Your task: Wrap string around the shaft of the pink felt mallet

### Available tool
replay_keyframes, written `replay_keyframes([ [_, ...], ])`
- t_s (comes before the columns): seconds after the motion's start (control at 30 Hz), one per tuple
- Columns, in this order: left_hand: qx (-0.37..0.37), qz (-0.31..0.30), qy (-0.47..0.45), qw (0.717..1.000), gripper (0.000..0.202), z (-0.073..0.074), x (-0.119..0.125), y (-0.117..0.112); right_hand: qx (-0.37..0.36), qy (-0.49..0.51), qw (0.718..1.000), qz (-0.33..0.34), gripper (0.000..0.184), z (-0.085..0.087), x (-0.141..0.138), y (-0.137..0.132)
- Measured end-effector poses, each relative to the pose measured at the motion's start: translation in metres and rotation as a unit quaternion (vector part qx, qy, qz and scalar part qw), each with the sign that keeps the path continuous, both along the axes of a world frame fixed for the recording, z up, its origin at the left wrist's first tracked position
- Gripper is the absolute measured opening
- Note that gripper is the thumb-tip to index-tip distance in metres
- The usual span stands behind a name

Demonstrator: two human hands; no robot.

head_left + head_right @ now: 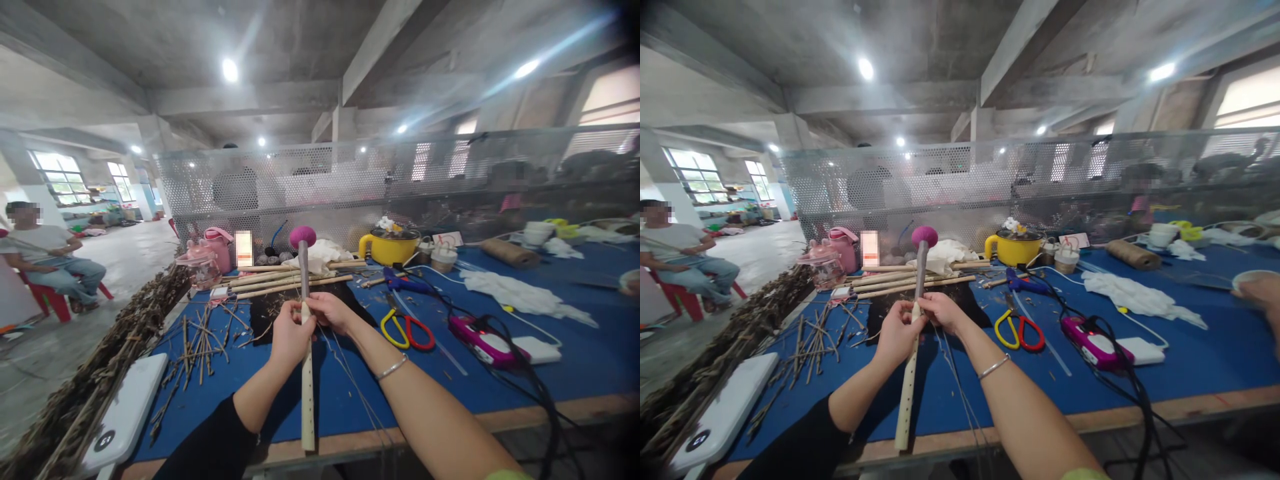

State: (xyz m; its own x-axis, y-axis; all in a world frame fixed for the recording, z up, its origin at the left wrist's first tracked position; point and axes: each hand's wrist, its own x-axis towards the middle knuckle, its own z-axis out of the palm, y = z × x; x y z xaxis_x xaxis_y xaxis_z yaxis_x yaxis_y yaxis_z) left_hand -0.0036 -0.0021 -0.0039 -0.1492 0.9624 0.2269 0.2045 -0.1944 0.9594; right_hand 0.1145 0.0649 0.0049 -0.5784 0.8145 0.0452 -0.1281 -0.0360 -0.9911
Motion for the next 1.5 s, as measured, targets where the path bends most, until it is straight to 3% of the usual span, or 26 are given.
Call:
replay_keyframes([
  [0.2, -0.016, -0.018, -0.061, 0.998, 0.024, 0.008, 0.003, -0.003, -0.019, 0.026, 0.999, 0.034, 0.018, 0.005, 0.004, -0.002],
  [0.4, -0.019, -0.025, -0.087, 0.996, 0.022, 0.009, 0.002, -0.003, -0.022, 0.041, 0.999, 0.02, 0.026, 0.003, 0.0, -0.003],
  [0.6, 0.024, -0.052, -0.102, 0.993, 0.025, 0.007, 0.001, -0.003, -0.039, 0.082, 0.996, 0.012, 0.026, 0.005, 0.0, -0.004],
  [0.8, -0.067, -0.096, -0.211, 0.97, 0.031, 0.013, 0.004, -0.002, -0.012, 0.08, 0.996, -0.034, 0.026, 0.006, 0.002, -0.005],
  [1.03, -0.052, -0.127, -0.264, 0.955, 0.029, 0.02, 0.008, -0.011, -0.04, 0.142, 0.989, 0.027, 0.027, 0.014, -0.001, -0.011],
  [1.1, -0.087, -0.136, -0.238, 0.958, 0.03, 0.017, 0.005, -0.009, -0.024, 0.115, 0.993, 0.016, 0.025, 0.015, 0.0, -0.011],
  [1.17, -0.095, -0.104, -0.155, 0.978, 0.032, 0.013, 0.002, -0.006, -0.012, 0.069, 0.998, -0.009, 0.025, 0.014, 0.001, -0.01],
  [1.3, 0.021, 0.017, 0.015, 1.0, 0.03, 0.008, -0.002, -0.004, 0.007, -0.003, 0.998, -0.056, 0.026, 0.012, 0.002, -0.007],
  [1.37, 0.044, 0.018, 0.044, 0.998, 0.026, 0.008, -0.004, -0.004, 0.016, -0.017, 0.998, -0.06, 0.026, 0.011, 0.001, -0.006],
  [1.5, 0.017, -0.02, 0.021, 0.999, 0.026, 0.009, -0.005, -0.004, 0.032, -0.021, 0.998, -0.04, 0.028, 0.008, 0.001, -0.004],
])
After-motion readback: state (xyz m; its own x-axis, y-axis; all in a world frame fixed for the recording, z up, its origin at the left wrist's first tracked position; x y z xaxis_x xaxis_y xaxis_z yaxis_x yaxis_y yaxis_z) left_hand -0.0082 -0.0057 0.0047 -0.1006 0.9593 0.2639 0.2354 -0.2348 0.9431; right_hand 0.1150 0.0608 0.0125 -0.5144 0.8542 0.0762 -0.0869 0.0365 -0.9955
